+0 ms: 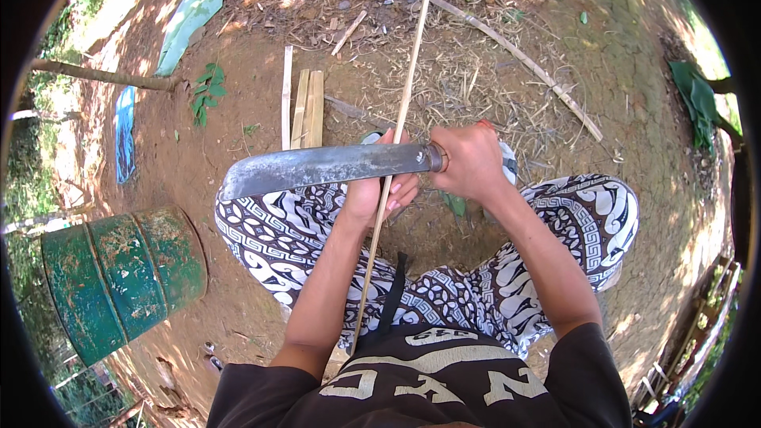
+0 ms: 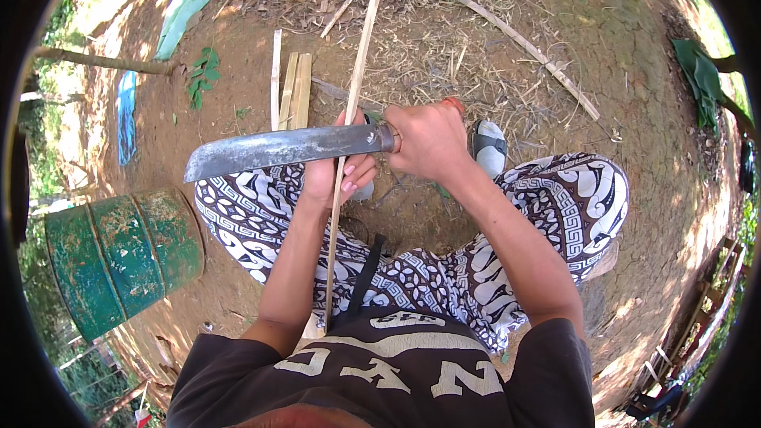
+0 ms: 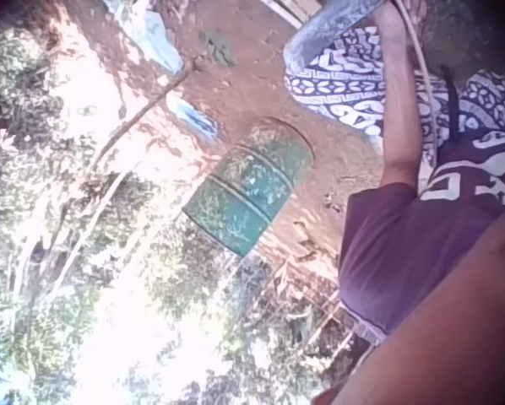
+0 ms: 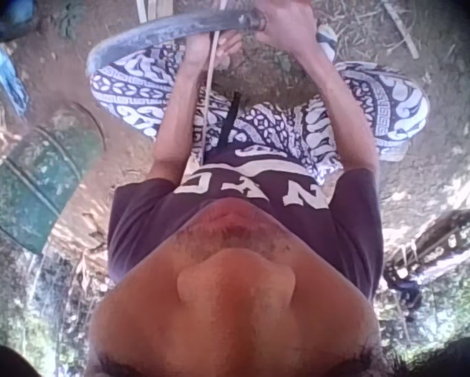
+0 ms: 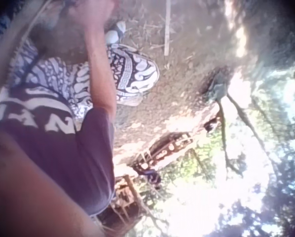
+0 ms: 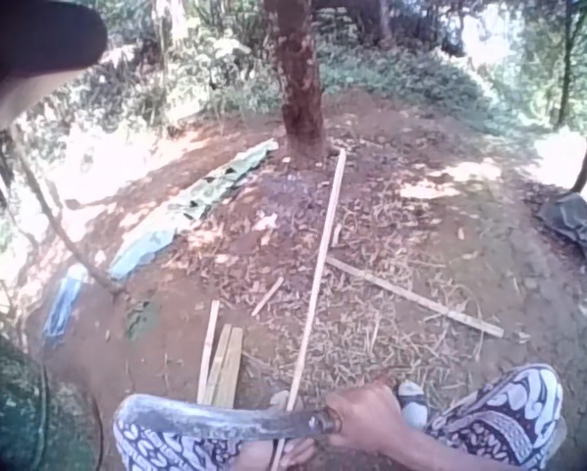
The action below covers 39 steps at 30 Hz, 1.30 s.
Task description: The person uses a large blade to shave and thin out a strip of bamboo by repeatedly drawing the blade along the surface.
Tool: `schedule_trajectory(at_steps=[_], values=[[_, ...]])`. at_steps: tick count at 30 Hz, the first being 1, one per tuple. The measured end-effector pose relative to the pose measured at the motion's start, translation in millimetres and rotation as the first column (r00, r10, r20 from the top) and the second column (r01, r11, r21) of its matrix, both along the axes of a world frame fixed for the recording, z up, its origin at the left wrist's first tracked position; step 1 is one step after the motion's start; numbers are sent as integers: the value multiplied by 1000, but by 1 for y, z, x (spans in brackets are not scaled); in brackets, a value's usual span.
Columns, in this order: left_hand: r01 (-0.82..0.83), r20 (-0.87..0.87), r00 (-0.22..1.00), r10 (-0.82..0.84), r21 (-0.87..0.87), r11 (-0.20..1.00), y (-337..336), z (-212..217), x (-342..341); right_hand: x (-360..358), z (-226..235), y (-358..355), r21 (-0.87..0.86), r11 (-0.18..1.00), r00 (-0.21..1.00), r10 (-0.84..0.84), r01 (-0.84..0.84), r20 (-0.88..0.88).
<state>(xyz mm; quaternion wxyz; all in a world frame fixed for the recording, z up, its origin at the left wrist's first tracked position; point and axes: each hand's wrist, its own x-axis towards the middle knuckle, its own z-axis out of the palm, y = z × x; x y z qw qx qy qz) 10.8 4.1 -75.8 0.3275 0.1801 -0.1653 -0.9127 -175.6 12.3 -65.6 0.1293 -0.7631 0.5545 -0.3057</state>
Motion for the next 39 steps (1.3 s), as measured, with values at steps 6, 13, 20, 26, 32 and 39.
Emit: schedule_trajectory(at_steps=[6, 13, 20, 26, 32, 39], values=[[49, 110, 993, -46, -22, 999, 8, 11, -3, -2, 9, 0, 87, 996, 999, 19, -16, -41], [55, 315, 949, 1, -168, 984, 8, -6, -3, -29, -9, -16, 7, 999, 995, -45, 46, -91], [118, 125, 986, -108, -71, 991, -12, -6, -13, -47, -24, -34, -41, 991, 982, -128, 124, -142], [84, 172, 983, -71, -72, 994, 15, 5, 11, -138, -20, -75, 36, 575, 573, -806, 818, -148], [-58, 381, 907, 178, -306, 950, -14, 11, -10, -84, 5, -36, 245, 727, 651, -685, 642, 327], [-53, 581, 769, 267, -359, 932, -7, 22, -7, -31, 21, 3, 288, 911, 908, -361, 294, 214]])
